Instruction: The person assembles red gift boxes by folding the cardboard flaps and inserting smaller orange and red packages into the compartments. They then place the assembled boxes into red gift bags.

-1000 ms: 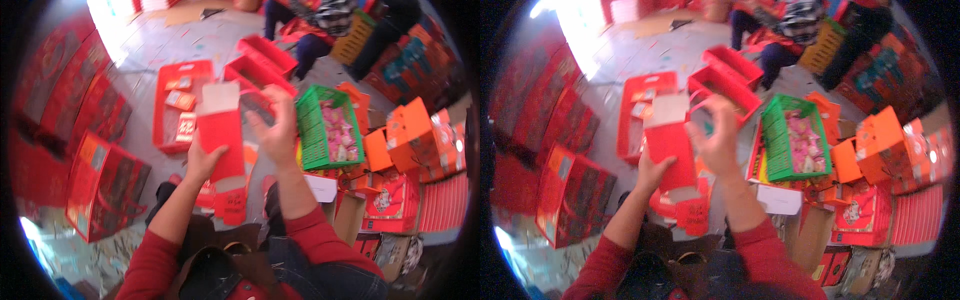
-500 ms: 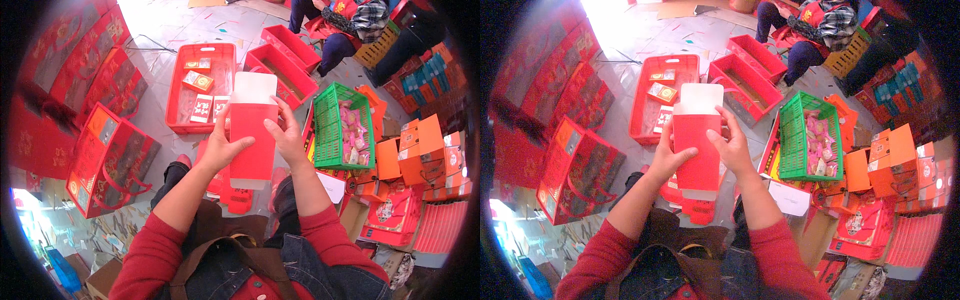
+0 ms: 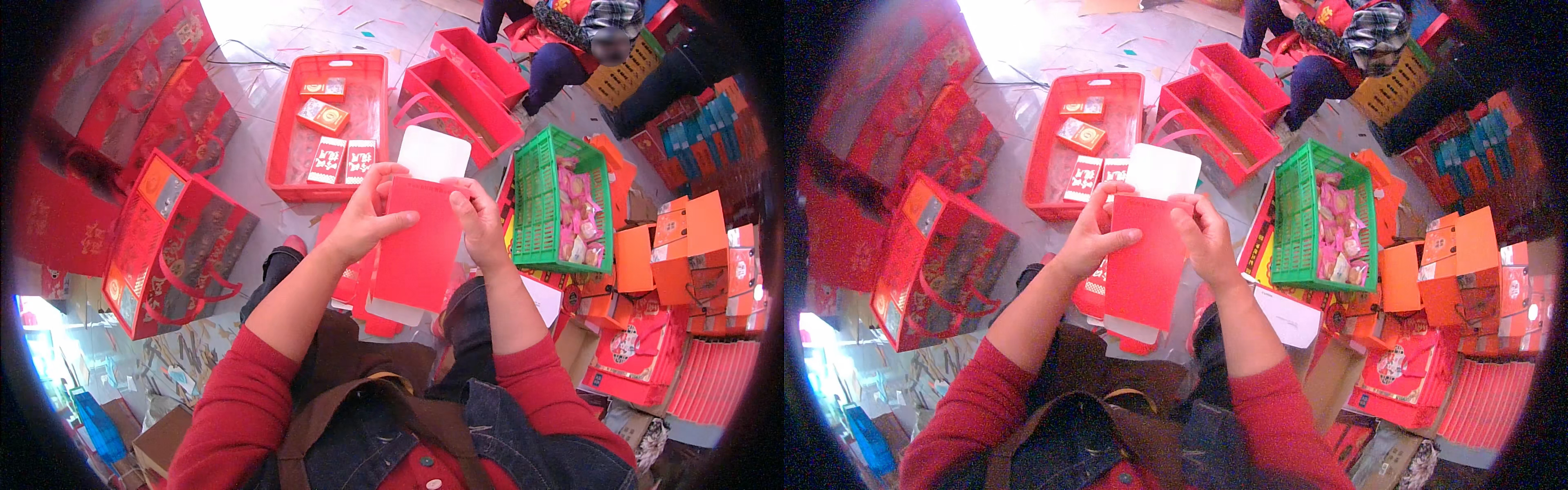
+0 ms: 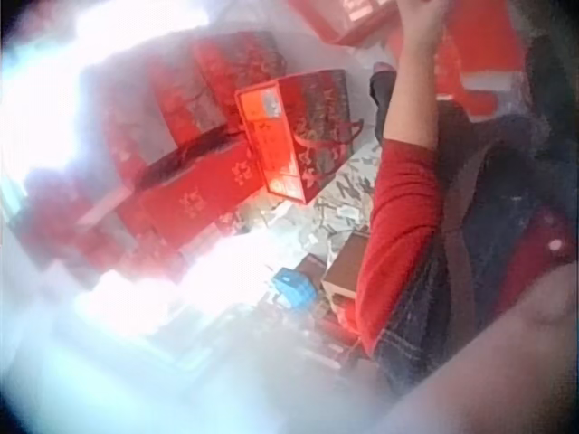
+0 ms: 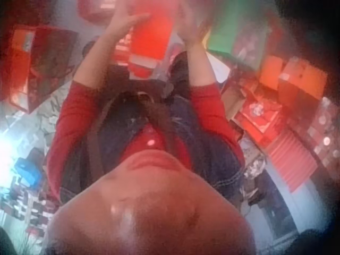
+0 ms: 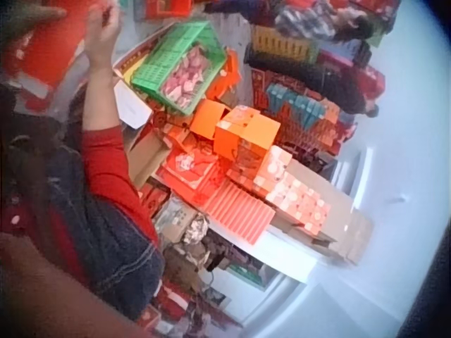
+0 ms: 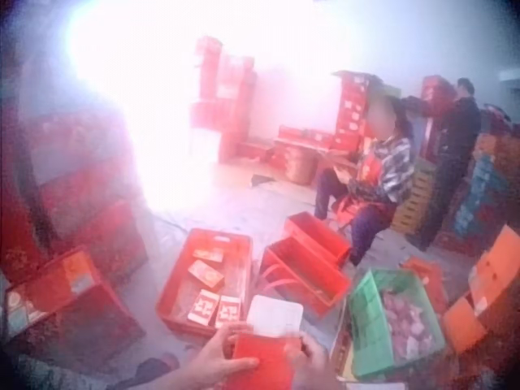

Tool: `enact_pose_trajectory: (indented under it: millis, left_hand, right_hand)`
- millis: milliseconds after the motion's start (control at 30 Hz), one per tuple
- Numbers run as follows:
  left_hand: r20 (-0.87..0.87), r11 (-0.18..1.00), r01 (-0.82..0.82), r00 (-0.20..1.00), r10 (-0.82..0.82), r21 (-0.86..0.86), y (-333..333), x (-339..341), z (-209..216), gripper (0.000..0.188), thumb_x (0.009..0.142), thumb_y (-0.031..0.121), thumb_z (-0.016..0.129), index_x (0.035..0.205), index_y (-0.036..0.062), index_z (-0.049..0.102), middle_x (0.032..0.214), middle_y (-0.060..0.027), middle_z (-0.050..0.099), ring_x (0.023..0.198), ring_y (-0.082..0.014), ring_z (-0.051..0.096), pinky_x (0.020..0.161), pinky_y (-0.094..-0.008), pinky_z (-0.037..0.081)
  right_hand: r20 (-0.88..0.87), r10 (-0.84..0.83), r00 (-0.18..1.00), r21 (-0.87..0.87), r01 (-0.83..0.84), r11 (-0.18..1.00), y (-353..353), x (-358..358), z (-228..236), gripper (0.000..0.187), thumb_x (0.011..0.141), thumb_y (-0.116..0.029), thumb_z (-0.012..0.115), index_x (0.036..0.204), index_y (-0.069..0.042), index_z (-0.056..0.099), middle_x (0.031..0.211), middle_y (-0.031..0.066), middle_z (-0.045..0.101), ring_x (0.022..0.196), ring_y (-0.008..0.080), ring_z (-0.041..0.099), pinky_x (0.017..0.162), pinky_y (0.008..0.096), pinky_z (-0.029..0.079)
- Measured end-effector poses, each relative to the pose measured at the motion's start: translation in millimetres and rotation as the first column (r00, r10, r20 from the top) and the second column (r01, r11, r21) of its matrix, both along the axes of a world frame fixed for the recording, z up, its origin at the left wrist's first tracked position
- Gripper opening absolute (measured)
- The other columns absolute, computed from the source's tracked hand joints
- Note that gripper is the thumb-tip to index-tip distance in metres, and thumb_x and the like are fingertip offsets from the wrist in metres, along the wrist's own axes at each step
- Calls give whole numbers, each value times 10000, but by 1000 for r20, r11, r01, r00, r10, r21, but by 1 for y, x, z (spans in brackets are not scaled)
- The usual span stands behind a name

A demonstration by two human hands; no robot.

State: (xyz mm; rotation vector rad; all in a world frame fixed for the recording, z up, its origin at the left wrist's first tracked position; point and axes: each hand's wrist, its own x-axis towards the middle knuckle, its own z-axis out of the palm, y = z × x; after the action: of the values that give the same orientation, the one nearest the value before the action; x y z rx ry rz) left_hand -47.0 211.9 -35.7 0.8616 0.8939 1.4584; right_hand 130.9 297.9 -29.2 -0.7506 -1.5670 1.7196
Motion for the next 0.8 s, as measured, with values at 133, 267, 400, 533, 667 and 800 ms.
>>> enact_pose_trajectory:
  millis: [133, 267, 400, 533, 667, 800]
  left_hand:
    - [-20, 996, 49, 999, -50, -68, 6, 1, -1, 480, 785, 46, 686, 1158, 86, 387, 1025, -73, 583, 959, -142, 564, 821, -302, 471]
    - [21, 991, 58, 998, -56, -123, 6, 0, -2, 417, 797, 68, 684, 1118, 82, 418, 998, -58, 577, 940, -129, 559, 809, -294, 468]
    - [-78, 987, 123, 988, -132, -106, 6, -1, -3, 397, 798, 81, 693, 1102, 75, 438, 990, -53, 576, 945, -125, 555, 815, -294, 465]
    - [-163, 981, 185, 968, -192, -61, 6, 2, -12, 454, 784, 73, 704, 1139, 75, 422, 1023, -68, 578, 976, -141, 556, 849, -311, 460]
    - [-182, 995, 88, 979, -96, -50, 4, 6, -17, 521, 789, 70, 708, 1180, 41, 366, 1048, -102, 581, 978, -150, 561, 835, -310, 473]
    - [-136, 996, 82, 987, -88, -45, 3, 6, -14, 626, 793, 66, 705, 1267, 45, 297, 1091, -130, 581, 997, -164, 565, 833, -310, 480]
  right_hand:
    - [79, -12, 997, 173, -2, 985, 13, 10, -20, 220, 905, -197, 589, 1014, -8, 561, 919, 29, 557, 821, 54, 491, 717, 212, 399]
    - [-85, -154, 984, 151, 166, 975, -2, -2, -1, 180, 896, -153, 601, 993, -10, 555, 948, 62, 584, 881, 90, 542, 780, 237, 431]
    - [-334, -202, 921, -95, 180, 979, 6, -2, 12, 307, 927, -285, 548, 1080, -20, 566, 979, 105, 628, 962, 141, 588, 869, 287, 452]
    - [-234, 57, 971, -354, -140, 925, 16, 14, 12, 424, 946, -356, 487, 1136, 11, 588, 1046, 125, 636, 957, 160, 602, 875, 296, 454]
    - [-60, 202, 977, -202, -210, 957, 8, 11, 13, 351, 920, -234, 547, 1142, 30, 610, 1127, 116, 627, 1020, 159, 585, 923, 292, 431]
    - [41, 177, 983, -152, -169, 974, 5, 9, 15, 335, 871, -145, 619, 1164, 16, 601, 1130, 106, 626, 1041, 138, 567, 922, 285, 430]
